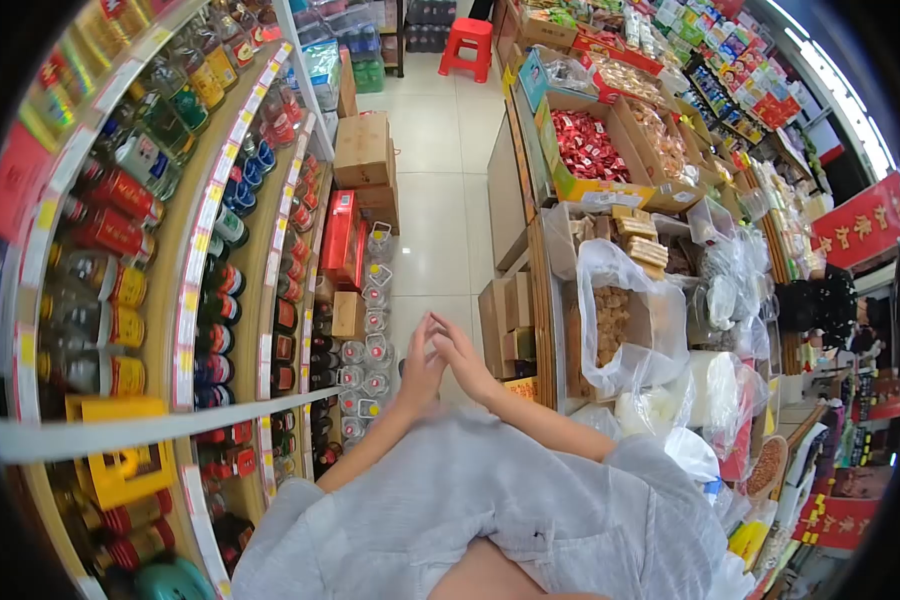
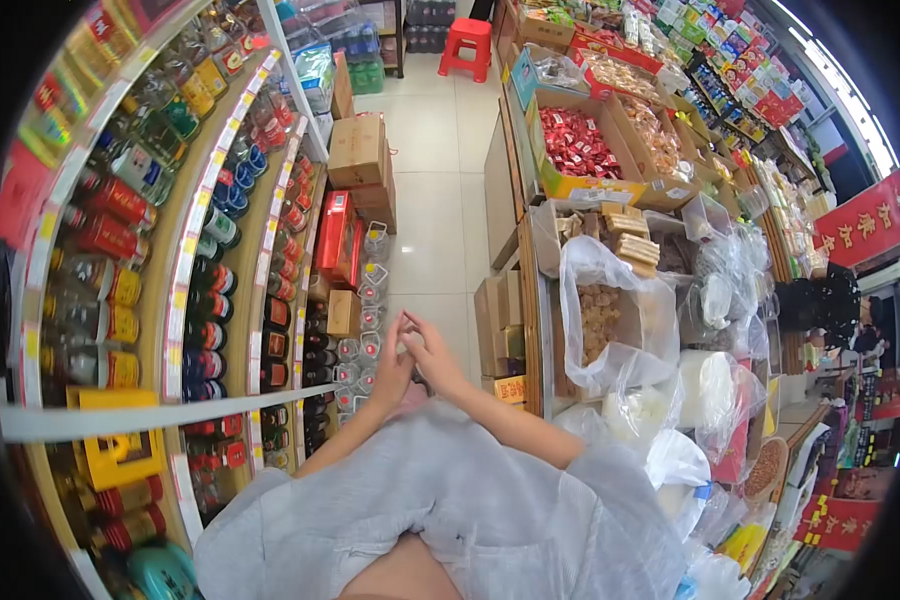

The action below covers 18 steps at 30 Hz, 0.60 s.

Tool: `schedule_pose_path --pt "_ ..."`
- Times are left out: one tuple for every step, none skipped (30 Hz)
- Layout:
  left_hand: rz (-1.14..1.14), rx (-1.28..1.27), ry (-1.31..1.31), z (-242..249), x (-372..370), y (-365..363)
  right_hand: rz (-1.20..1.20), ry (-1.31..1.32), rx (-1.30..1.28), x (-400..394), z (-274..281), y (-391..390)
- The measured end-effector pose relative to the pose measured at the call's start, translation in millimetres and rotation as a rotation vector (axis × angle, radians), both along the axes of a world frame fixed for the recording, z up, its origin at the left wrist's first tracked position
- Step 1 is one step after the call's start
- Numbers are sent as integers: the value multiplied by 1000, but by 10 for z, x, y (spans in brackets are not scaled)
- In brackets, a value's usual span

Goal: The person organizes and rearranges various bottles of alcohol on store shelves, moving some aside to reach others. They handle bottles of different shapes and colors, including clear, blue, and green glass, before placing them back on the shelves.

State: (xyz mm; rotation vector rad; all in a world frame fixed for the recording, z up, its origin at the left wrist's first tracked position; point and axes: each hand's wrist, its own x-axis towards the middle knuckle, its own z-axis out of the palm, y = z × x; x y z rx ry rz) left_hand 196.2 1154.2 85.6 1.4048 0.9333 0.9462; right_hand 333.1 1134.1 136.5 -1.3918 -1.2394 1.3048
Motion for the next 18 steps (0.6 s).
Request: schedule_pose_path --pt "10 -42 -32 168 -53 210 -9 22 2 -28 45 221" --pt "-29 -54 -59 219 -117 426 -17 44 6 -51 68 436" --pt "-31 -54 -38 258 -153 623 -21 65 10 -71 68 625" --pt "-30 -57 -17 291 -188 783 -30 124 -12 -101 10 782" --pt "-25 -58 8 302 -217 911 -36 185 -31 -137 -88 939" --pt "-3 -61 15 290 -232 1025 -37 247 -44 -174 -101 1120" --pt "23 -58 22 270 -235 1129 -22 213 -45 -196 -93 1256" --pt "53 -54 28 246 -231 1232 -3 179 -45 -214 -71 1337" --pt "63 -68 28 225 -218 1338 20 144 -42 -224 -55 1425" --pt "77 -82 26 198 -193 1435 26 142 -51 -207 -115 1536" --pt "100 -98 23 156 -168 1511 39 138 -64 -163 -214 1632" --pt "115 -136 2 61 -138 1599 64 131 -75 -106 -266 1737" --pt "142 -139 -1 34 -103 1710 97 126 -94 -50 -241 1883" --pt "174 -142 -3 11 -62 1813 134 122 -113 11 -209 2026" --pt "204 -151 -2 8 -10 1919 169 120 -137 65 -155 2190" --pt "247 -161 -6 68 55 2042 188 140 -176 105 -74 2354" --pt "279 -150 -16 60 127 2166 208 164 -159 156 -91 2519" --pt "306 -139 -23 38 201 2308 223 191 -142 211 -114 2698"
